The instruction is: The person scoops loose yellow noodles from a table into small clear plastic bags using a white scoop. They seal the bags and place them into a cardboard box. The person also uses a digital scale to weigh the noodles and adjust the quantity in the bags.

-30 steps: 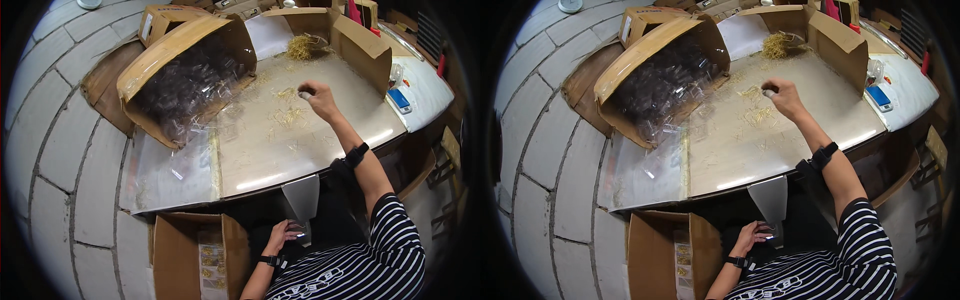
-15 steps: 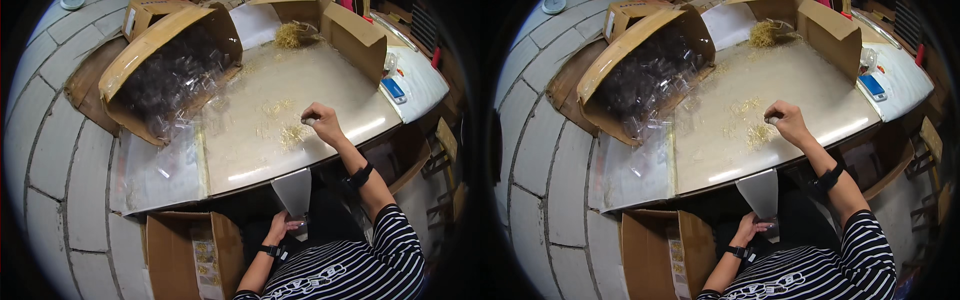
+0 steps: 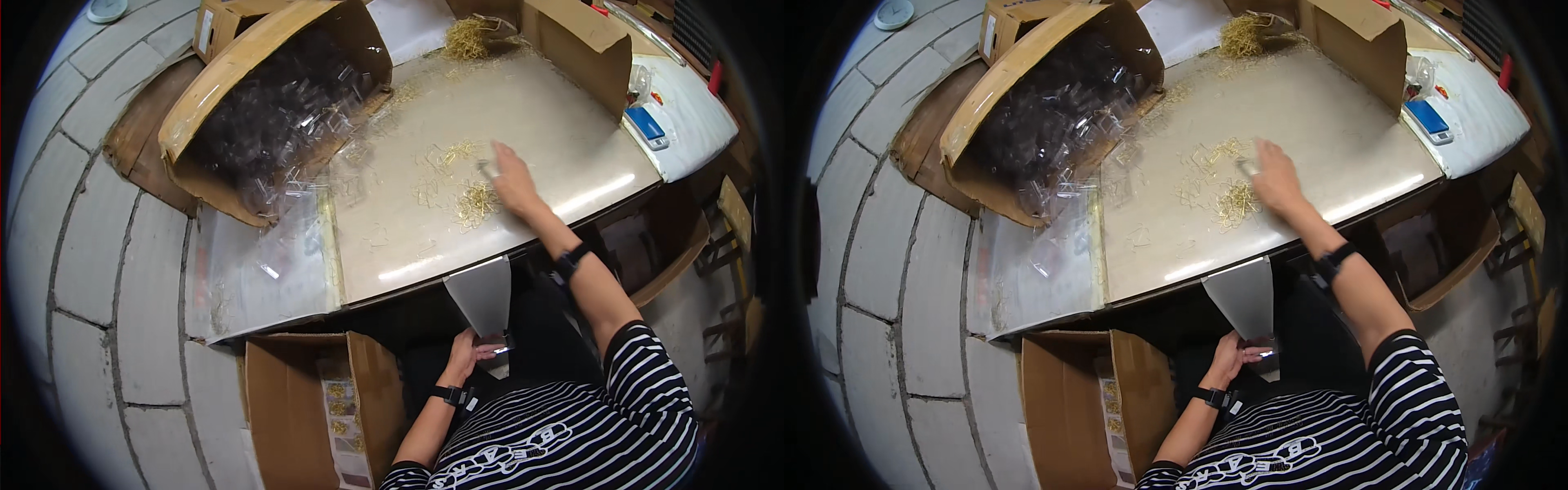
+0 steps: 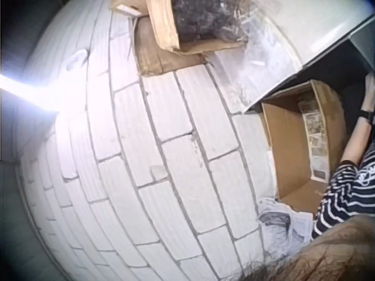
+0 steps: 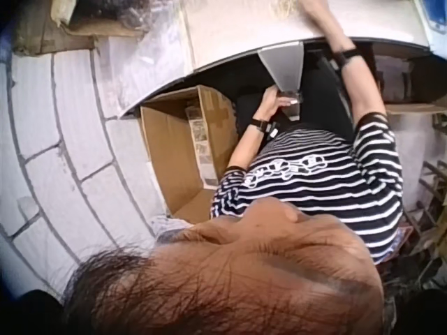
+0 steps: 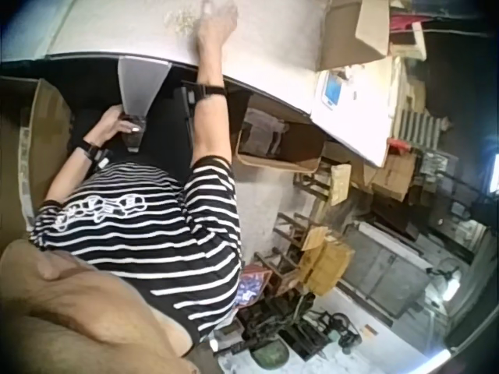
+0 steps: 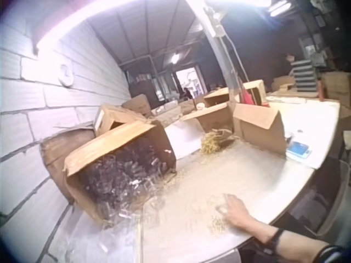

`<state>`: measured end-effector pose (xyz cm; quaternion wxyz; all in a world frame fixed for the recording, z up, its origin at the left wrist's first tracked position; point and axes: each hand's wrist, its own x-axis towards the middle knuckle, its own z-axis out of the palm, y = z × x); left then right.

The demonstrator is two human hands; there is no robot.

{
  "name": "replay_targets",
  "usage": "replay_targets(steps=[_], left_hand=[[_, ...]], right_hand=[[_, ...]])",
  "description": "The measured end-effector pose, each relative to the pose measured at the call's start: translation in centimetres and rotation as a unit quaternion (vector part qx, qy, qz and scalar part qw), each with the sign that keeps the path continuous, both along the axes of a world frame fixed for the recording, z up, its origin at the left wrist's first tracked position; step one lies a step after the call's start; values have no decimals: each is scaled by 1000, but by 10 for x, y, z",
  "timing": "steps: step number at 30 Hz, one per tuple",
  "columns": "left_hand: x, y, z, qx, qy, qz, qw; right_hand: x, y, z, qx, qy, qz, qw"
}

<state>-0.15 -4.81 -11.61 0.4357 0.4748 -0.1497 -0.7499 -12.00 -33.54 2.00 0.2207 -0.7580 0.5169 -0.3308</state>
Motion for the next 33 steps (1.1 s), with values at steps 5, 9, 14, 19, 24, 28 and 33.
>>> replay_targets(steps=[5,9,14,19,24,28,33], left_hand=[[-12,-5,11,2,23,40,999],[-11,-5,28,-33,33,69,997],[-7,3,24,-20,53,38,998],[-8,10,0,-1,104,51,993],[-10,10,-20,7,112,47,993],[-11,10,-31,18,99,52,994],[-11,13,-24,23,73,52,996]], right_hand=[[63,31,-6,-94,151,178,968],[62,95,-20,-174,169,115,963],[20,140,31,-91,45,161,982],[-34,157,45,-61,-59,130,988],[-66,173,31,-36,-61,144,987],[-79,180,27,-31,-60,154,986],[-77,180,14,-35,-90,146,985]])
